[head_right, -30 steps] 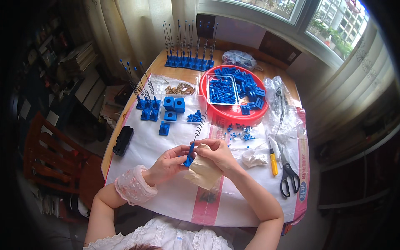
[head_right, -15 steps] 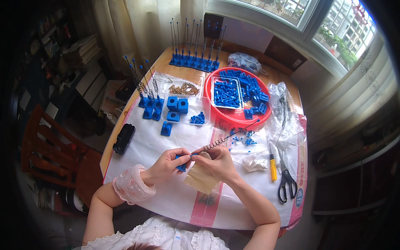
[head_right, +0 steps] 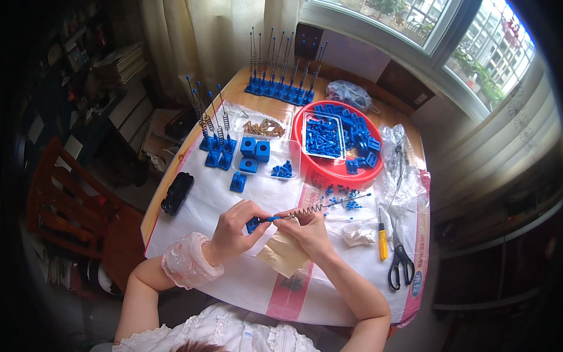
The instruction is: Cutting a metal spring with scissors and preparing blue plastic parts at a workbench.
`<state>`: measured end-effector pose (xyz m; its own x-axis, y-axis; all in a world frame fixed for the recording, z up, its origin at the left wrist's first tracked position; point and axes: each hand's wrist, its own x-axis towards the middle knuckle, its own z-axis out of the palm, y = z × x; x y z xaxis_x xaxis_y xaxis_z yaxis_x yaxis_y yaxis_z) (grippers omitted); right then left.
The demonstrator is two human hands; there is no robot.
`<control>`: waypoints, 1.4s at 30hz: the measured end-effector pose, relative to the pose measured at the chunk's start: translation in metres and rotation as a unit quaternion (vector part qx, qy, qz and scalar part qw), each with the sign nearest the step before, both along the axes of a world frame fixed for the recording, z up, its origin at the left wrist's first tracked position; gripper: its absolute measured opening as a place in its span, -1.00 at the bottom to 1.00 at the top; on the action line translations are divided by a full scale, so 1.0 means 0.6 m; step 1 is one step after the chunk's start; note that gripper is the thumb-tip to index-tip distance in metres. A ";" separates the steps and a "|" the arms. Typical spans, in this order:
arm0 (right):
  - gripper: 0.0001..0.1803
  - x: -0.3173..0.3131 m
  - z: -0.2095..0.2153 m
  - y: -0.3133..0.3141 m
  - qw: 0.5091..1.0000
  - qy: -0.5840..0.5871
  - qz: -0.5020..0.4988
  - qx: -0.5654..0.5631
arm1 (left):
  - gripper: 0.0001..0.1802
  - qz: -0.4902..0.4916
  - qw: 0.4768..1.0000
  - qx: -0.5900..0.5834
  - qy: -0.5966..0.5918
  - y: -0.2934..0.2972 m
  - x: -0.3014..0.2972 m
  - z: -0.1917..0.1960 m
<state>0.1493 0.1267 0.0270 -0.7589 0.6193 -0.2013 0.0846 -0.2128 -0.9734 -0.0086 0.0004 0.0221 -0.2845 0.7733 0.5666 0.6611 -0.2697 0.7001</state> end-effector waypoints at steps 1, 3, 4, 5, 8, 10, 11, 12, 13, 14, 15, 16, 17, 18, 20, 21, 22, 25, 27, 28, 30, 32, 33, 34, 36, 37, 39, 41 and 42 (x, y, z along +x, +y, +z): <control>-0.81 -0.001 -0.002 -0.002 1.000 0.000 -0.005 -0.002 | -0.83 0.013 0.999 0.004 0.029 -0.002 0.000 0.004; -0.83 -0.002 -0.004 -0.005 1.000 -0.001 -0.015 -0.007 | -0.83 0.020 0.999 -0.003 0.037 -0.004 0.000 0.005; -0.83 -0.002 -0.004 -0.005 1.000 -0.002 -0.016 -0.005 | -0.83 0.023 0.999 -0.006 0.041 -0.004 0.000 0.005; -0.83 -0.002 -0.004 -0.005 1.000 -0.004 -0.016 -0.004 | -0.83 0.025 0.999 -0.004 0.046 -0.004 0.000 0.006; -0.83 0.000 -0.004 -0.003 1.000 -0.004 -0.016 0.008 | -0.82 0.026 0.998 -0.001 0.055 -0.004 0.000 0.009; -0.83 0.001 -0.006 -0.002 0.999 0.004 -0.014 0.041 | -0.81 0.025 0.998 -0.001 0.055 -0.004 0.001 0.011; -0.83 0.001 -0.010 -0.003 0.997 0.011 -0.013 0.070 | -0.83 0.021 0.999 -0.012 0.048 -0.005 0.002 0.012; -0.83 0.002 -0.011 -0.003 0.995 0.018 -0.011 0.098 | -0.84 0.016 0.999 -0.023 0.040 -0.007 0.004 0.013; -0.84 0.001 -0.009 -0.007 0.994 0.029 -0.005 0.101 | -0.85 0.013 0.999 -0.036 0.034 -0.010 0.004 0.013; -0.84 0.001 -0.003 -0.011 0.994 0.039 0.001 0.103 | -0.84 0.007 0.999 -0.038 0.035 -0.011 0.003 0.010; -0.84 0.001 0.002 -0.014 0.993 0.050 0.007 0.105 | -0.84 0.002 0.998 -0.040 0.037 -0.011 -0.001 0.005; -0.85 0.003 0.005 -0.015 0.991 0.042 0.008 0.128 | -0.83 -0.004 0.998 -0.042 0.038 -0.010 -0.001 0.002; -0.86 0.004 0.008 -0.014 0.990 0.040 0.007 0.137 | -0.83 -0.018 0.999 -0.043 0.017 -0.010 0.000 0.002; -0.86 0.006 0.011 -0.012 0.989 0.038 0.007 0.145 | -0.83 -0.032 0.998 -0.044 -0.003 -0.010 0.002 0.003; -0.87 0.010 0.021 -0.008 0.988 0.032 0.006 0.150 | -0.80 -0.053 0.997 -0.042 -0.036 -0.010 0.006 0.004; -0.87 0.012 0.030 -0.004 0.989 0.026 0.005 0.147 | -0.78 -0.061 0.996 -0.039 -0.047 -0.008 0.009 0.004; -0.87 0.015 0.036 -0.002 0.989 0.022 0.003 0.146 | -0.75 -0.069 0.995 -0.034 -0.058 -0.006 0.011 0.005; -0.87 0.019 0.030 -0.004 0.988 0.005 0.024 0.154 | -0.74 -0.105 0.991 -0.030 -0.082 -0.006 0.009 0.006; -0.84 0.019 0.039 -0.007 0.987 0.000 0.035 0.159 | -0.80 -0.120 0.988 -0.052 -0.084 -0.006 0.007 0.002; -0.83 0.021 0.041 -0.004 0.983 -0.011 0.041 0.178 | -0.81 -0.128 0.986 -0.062 -0.087 -0.005 0.007 -0.003; -0.81 0.029 0.053 0.006 0.977 -0.030 0.031 0.210 | -0.82 -0.135 0.978 -0.084 -0.132 0.000 0.007 -0.010; -0.80 0.038 0.083 0.023 0.967 -0.043 0.008 0.251 | -0.82 -0.141 0.964 -0.120 -0.192 -0.002 0.007 -0.012; -0.80 0.044 0.111 0.022 0.976 -0.033 -0.029 0.211 | -0.81 -0.147 0.951 -0.144 -0.229 -0.004 0.007 -0.011; -0.81 0.051 0.124 0.029 0.977 -0.010 -0.064 0.205 | -0.81 -0.154 0.937 -0.167 -0.266 -0.005 0.008 -0.011; -0.81 0.062 0.144 0.039 0.976 0.018 -0.096 0.194 | -0.80 -0.162 0.947 -0.166 -0.224 -0.005 0.006 -0.021; -0.81 0.067 0.154 0.041 0.977 0.021 -0.096 0.189 | -0.80 -0.168 0.950 -0.166 -0.203 -0.003 0.006 -0.026; -0.83 0.073 0.163 0.045 0.978 0.042 -0.096 0.182 | -0.79 -0.163 0.955 -0.175 -0.178 -0.004 0.008 -0.020; -0.85 0.079 0.167 0.049 0.976 0.074 -0.098 0.179 | -0.80 -0.158 0.961 -0.172 -0.150 -0.002 0.009 -0.017; -0.88 0.086 0.163 0.053 0.976 0.077 -0.105 0.174 | -0.80 -0.155 0.964 -0.165 -0.136 0.000 0.008 -0.017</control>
